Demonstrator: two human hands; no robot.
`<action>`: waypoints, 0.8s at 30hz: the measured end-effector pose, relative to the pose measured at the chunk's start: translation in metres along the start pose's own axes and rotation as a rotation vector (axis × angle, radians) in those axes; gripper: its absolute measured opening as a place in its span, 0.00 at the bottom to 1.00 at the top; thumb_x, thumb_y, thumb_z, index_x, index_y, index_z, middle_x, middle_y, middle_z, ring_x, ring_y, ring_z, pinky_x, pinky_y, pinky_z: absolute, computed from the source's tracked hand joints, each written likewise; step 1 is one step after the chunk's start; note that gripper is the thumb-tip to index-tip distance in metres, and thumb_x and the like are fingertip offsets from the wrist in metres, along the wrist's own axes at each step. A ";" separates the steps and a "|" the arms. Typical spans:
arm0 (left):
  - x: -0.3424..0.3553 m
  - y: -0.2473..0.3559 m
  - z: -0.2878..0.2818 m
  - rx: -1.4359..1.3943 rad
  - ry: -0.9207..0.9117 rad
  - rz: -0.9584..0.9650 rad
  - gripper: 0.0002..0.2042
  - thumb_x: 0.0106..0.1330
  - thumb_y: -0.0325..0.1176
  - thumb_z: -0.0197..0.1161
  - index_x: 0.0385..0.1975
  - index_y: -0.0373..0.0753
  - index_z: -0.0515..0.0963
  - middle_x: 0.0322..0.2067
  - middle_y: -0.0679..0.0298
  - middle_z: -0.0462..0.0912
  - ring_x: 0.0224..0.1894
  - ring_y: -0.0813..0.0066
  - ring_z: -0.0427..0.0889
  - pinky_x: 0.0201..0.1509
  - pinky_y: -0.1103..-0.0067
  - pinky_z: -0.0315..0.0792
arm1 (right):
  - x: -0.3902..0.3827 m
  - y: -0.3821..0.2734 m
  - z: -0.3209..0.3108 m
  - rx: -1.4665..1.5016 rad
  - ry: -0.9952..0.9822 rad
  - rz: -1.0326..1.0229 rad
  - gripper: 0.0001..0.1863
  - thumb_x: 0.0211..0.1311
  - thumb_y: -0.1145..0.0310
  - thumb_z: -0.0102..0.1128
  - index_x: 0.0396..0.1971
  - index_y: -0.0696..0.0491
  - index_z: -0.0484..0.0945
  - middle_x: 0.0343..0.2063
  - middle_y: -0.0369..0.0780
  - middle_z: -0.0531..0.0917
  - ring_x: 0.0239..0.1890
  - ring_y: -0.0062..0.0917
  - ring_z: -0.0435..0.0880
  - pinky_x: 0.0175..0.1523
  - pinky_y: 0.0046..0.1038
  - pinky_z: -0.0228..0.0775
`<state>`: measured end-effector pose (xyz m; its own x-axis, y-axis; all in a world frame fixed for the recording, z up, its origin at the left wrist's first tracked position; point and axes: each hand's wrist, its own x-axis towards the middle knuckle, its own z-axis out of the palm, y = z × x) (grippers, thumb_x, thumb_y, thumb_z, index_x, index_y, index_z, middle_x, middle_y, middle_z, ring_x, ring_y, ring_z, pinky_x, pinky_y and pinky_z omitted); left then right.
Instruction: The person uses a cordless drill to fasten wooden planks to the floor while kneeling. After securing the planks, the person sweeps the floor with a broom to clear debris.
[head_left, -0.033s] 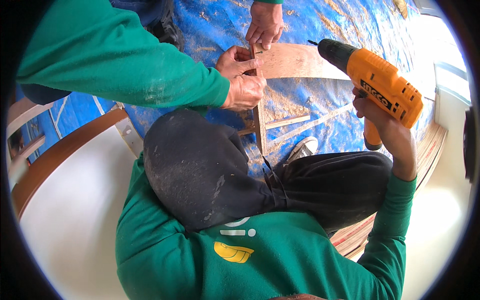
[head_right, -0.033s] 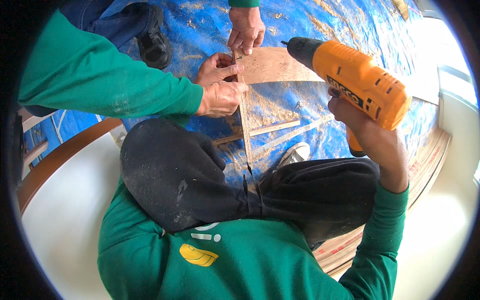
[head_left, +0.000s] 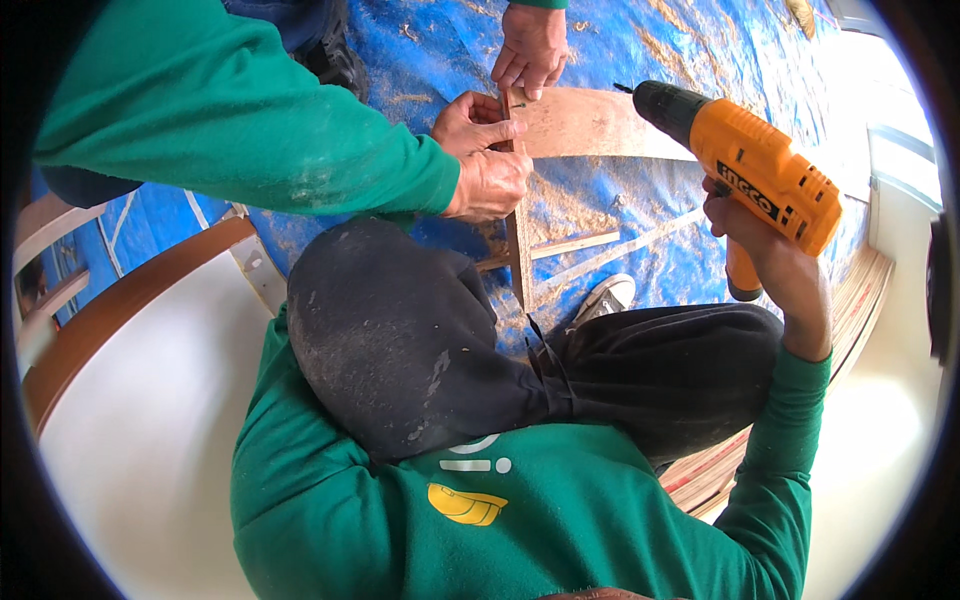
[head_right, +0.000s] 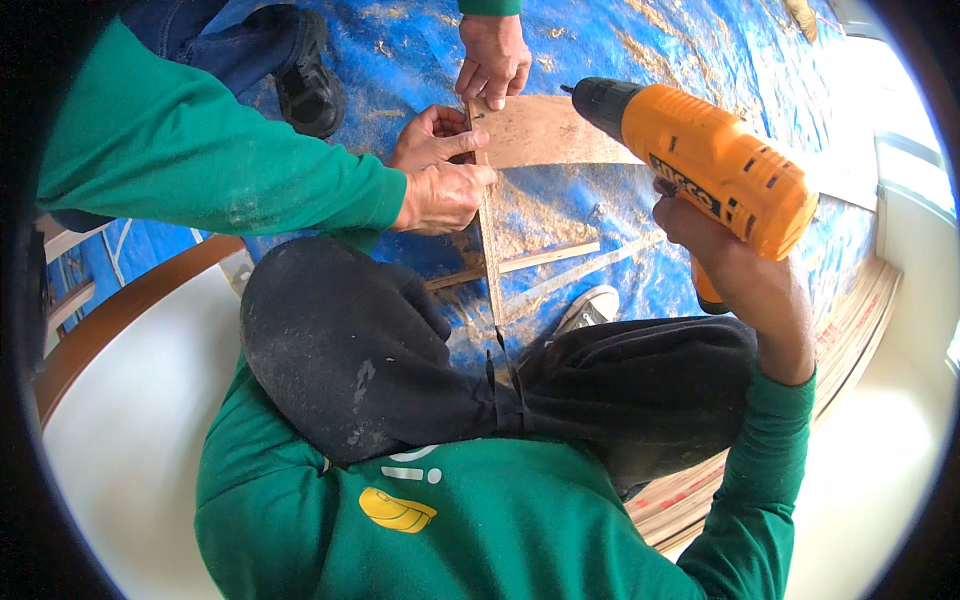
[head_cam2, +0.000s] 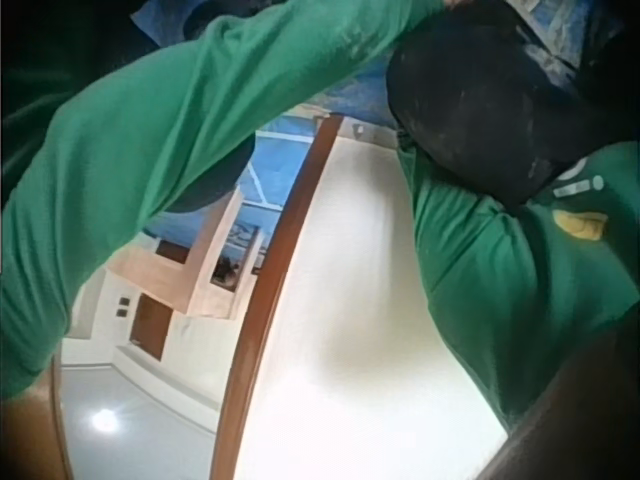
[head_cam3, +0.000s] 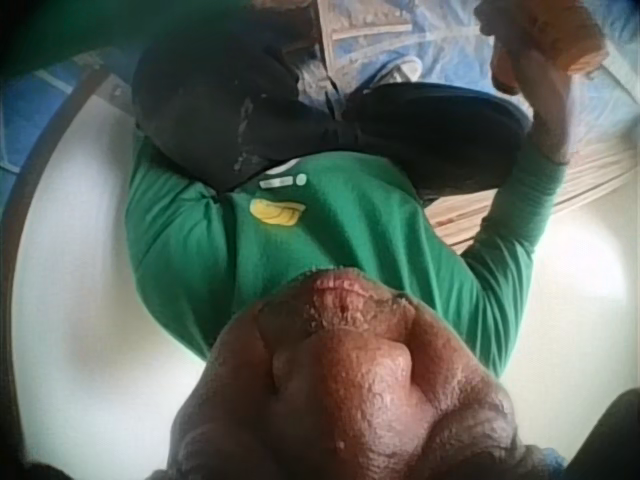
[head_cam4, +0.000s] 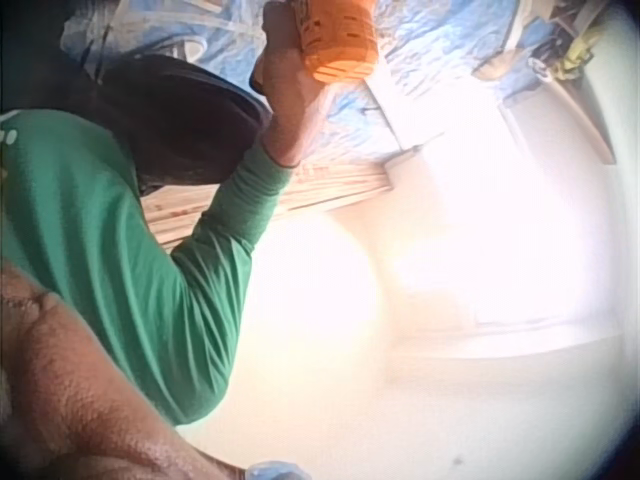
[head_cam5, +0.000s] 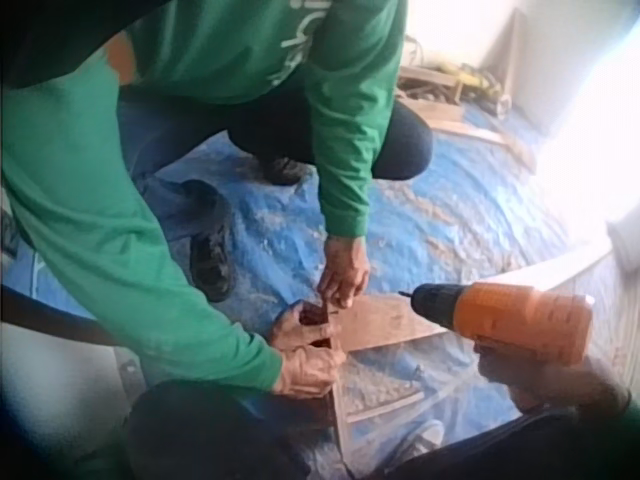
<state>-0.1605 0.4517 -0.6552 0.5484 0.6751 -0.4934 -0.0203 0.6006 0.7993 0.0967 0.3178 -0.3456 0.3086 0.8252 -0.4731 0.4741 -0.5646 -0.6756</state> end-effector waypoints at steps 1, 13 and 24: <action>0.005 -0.001 -0.002 0.039 0.004 0.035 0.24 0.65 0.37 0.80 0.50 0.34 0.72 0.40 0.61 0.82 0.38 0.74 0.85 0.41 0.73 0.86 | 0.003 0.000 0.001 -0.026 -0.002 -0.011 0.16 0.61 0.72 0.69 0.50 0.55 0.85 0.36 0.35 0.86 0.37 0.19 0.85 0.45 0.26 0.80; 0.009 -0.011 -0.015 -0.034 -0.014 0.085 0.14 0.75 0.33 0.68 0.53 0.34 0.75 0.44 0.60 0.84 0.43 0.73 0.87 0.49 0.73 0.86 | 0.002 -0.004 0.010 -0.016 0.008 -0.033 0.16 0.62 0.70 0.68 0.50 0.57 0.84 0.36 0.36 0.87 0.35 0.19 0.84 0.45 0.26 0.80; 0.014 -0.015 -0.014 -0.089 -0.051 0.063 0.08 0.78 0.27 0.64 0.50 0.33 0.77 0.40 0.60 0.86 0.40 0.73 0.88 0.46 0.74 0.87 | 0.004 -0.005 0.012 -0.007 0.015 -0.047 0.17 0.61 0.72 0.69 0.50 0.57 0.84 0.39 0.37 0.87 0.35 0.20 0.85 0.45 0.26 0.81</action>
<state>-0.1643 0.4583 -0.6788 0.5858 0.6911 -0.4232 -0.1287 0.5950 0.7934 0.0861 0.3232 -0.3508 0.2986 0.8508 -0.4324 0.4937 -0.5255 -0.6929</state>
